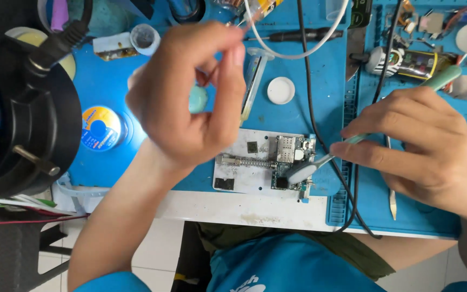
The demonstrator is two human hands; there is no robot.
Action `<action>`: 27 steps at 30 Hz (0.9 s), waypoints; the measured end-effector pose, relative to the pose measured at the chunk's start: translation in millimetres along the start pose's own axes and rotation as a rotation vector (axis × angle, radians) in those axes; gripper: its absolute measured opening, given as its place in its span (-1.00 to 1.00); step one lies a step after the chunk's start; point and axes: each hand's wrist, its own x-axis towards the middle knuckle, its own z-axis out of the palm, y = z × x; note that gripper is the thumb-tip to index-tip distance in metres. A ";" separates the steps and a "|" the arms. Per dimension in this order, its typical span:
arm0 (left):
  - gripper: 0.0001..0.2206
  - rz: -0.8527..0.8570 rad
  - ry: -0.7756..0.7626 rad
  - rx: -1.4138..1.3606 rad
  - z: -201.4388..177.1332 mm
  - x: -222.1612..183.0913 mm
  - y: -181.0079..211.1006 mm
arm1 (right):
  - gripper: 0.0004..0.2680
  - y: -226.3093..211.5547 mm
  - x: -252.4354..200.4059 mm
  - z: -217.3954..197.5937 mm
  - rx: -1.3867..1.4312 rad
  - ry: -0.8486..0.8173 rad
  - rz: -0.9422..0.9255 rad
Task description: Soldering components on a circuit board and cleaning it with fluid and a toothbrush on a repair bench.
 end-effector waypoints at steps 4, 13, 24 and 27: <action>-0.94 0.198 -0.092 -0.015 -8.8 5.6 2.1 | -0.87 -5.3 2.2 -6.6 -0.091 0.058 0.077; -0.94 0.181 -0.133 0.032 -15.6 -14.3 -9.7 | -0.75 -14.0 16.5 -4.4 0.052 0.105 0.002; -0.81 -0.497 -0.797 -0.704 -47.1 9.0 -14.5 | -0.83 -8.6 6.5 10.1 -0.067 0.088 0.074; -0.75 -0.534 -0.864 -0.686 -42.4 3.7 -18.7 | -0.78 -18.4 20.3 10.8 0.035 0.113 0.030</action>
